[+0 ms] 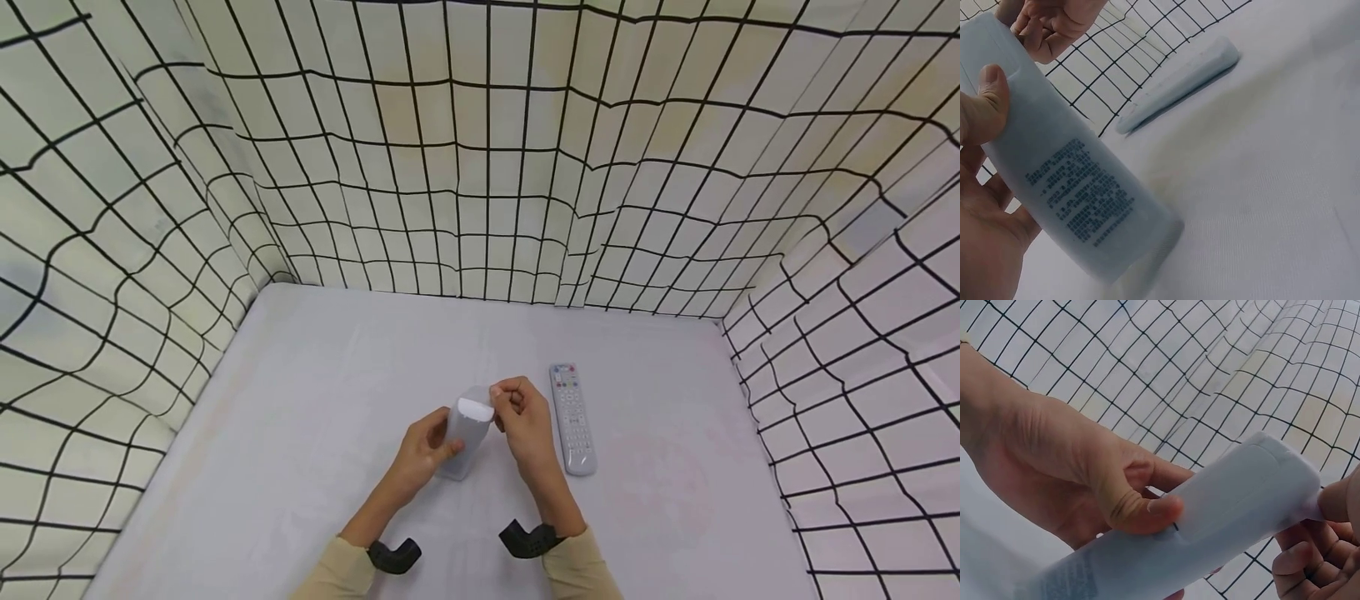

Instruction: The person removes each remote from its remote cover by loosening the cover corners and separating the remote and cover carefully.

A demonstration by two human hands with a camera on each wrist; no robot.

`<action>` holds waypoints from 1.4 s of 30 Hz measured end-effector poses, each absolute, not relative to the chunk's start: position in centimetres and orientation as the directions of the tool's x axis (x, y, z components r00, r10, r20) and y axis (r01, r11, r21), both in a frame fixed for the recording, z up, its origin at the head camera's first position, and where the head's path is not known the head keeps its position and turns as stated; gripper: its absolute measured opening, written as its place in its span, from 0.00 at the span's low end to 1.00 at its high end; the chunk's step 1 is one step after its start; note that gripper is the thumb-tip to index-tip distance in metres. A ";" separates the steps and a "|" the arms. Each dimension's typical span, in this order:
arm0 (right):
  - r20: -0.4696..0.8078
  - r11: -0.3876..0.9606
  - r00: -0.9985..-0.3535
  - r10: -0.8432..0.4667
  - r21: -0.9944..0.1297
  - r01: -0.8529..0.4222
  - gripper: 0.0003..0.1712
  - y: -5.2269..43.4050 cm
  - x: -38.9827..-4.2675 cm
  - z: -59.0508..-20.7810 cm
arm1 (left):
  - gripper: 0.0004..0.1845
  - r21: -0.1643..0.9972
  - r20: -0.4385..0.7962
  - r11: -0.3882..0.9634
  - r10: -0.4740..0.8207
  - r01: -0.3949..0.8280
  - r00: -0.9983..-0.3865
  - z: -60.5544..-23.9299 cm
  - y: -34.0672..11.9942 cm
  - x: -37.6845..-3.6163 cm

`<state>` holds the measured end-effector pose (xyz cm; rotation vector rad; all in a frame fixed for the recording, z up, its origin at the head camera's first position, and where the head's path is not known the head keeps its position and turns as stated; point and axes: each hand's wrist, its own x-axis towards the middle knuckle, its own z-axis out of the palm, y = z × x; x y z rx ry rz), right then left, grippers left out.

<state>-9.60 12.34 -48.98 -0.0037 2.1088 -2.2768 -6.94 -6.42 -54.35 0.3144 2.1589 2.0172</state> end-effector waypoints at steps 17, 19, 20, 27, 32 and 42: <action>-0.046 -0.080 -0.998 0.033 -0.996 0.044 0.14 12.7 -10.3 -49.1 | 0.22 0.995 0.075 0.038 0.254 0.087 -0.964 -53.8 -5.1 -7.8; -0.046 -0.081 -0.998 0.031 -0.996 0.043 0.15 12.8 -10.4 -49.2 | 0.22 0.996 0.076 0.031 0.252 0.087 -0.965 -53.8 -5.0 -7.9; -0.044 -0.079 -0.999 0.028 -0.996 0.041 0.16 12.8 -10.5 -49.3 | 0.22 0.996 0.077 0.023 0.249 0.086 -0.965 -53.9 -4.9 -7.9; -0.026 -0.051 -1.000 0.009 -0.998 0.026 0.19 13.2 -10.6 -50.3 | 0.22 0.999 0.043 0.024 0.180 0.048 -0.983 -54.5 -4.7 -8.1; -0.055 -0.019 -0.998 -0.040 -0.998 0.056 0.18 13.5 -10.4 -51.0 | 0.23 0.999 0.037 -0.009 0.151 0.036 -0.988 -54.8 -4.9 -8.3; -0.103 0.009 -0.994 -0.043 -0.995 0.103 0.14 13.4 -10.1 -52.2 | 0.20 0.999 -0.022 -0.019 0.203 -0.026 -0.979 -54.1 -5.4 -8.4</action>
